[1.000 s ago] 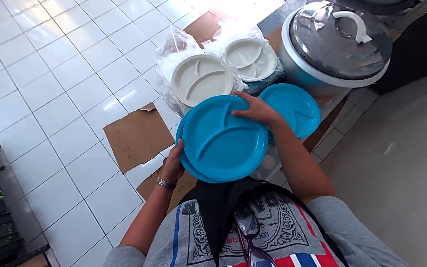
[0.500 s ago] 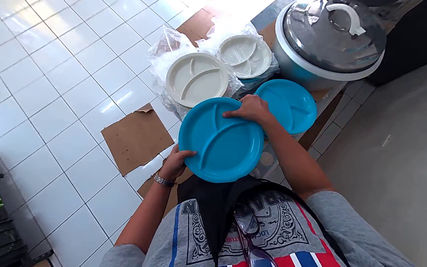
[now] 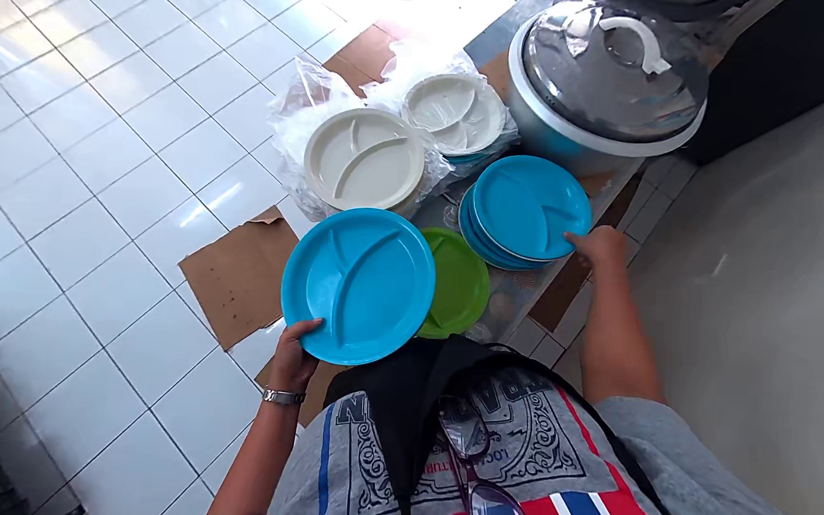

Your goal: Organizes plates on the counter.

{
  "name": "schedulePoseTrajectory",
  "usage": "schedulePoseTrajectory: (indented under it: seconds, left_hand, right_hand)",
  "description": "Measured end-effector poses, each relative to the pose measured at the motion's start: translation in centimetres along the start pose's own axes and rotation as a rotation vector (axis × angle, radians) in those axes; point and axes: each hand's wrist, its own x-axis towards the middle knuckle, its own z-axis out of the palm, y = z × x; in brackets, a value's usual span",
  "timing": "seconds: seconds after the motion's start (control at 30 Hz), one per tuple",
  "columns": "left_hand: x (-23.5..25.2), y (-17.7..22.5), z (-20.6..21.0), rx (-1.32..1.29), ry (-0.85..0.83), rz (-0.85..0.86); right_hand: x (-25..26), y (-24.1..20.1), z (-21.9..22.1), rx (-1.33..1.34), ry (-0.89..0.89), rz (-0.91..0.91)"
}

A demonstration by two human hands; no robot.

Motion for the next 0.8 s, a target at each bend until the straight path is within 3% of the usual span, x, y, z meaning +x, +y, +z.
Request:
schedulePoseTrajectory:
  seconds: [0.17,0.33,0.47,0.57,0.7,0.8]
  left_hand:
    - [0.0,0.1,-1.2,0.015,0.051,0.038]
    - [-0.4,0.2,-0.3,0.004,0.022,0.024]
    - [-0.3,0.0,0.2,-0.032,-0.032,0.031]
    - [0.3,0.0,1.1,-0.03,-0.103,0.043]
    - [0.9,-0.1,3.3,0.031,-0.23,0.043]
    - [1.1,-0.2,4.5,0.058,-0.32,0.03]
  right_hand:
    - [-3.1,-1.9,-0.6,0.043,0.144,-0.005]
    - [-4.4,-2.4,-3.1,0.251,0.304,-0.033]
    - [-6.1,-2.9,-5.9,0.388,0.413,-0.167]
    - [-7.8,-5.1,-5.9,0.419,0.294,-0.492]
    - [-9.7,-11.4,-1.8,0.346,0.0,-0.956]
    - [-10.9,-15.3,1.0,0.218,-0.147,-1.076]
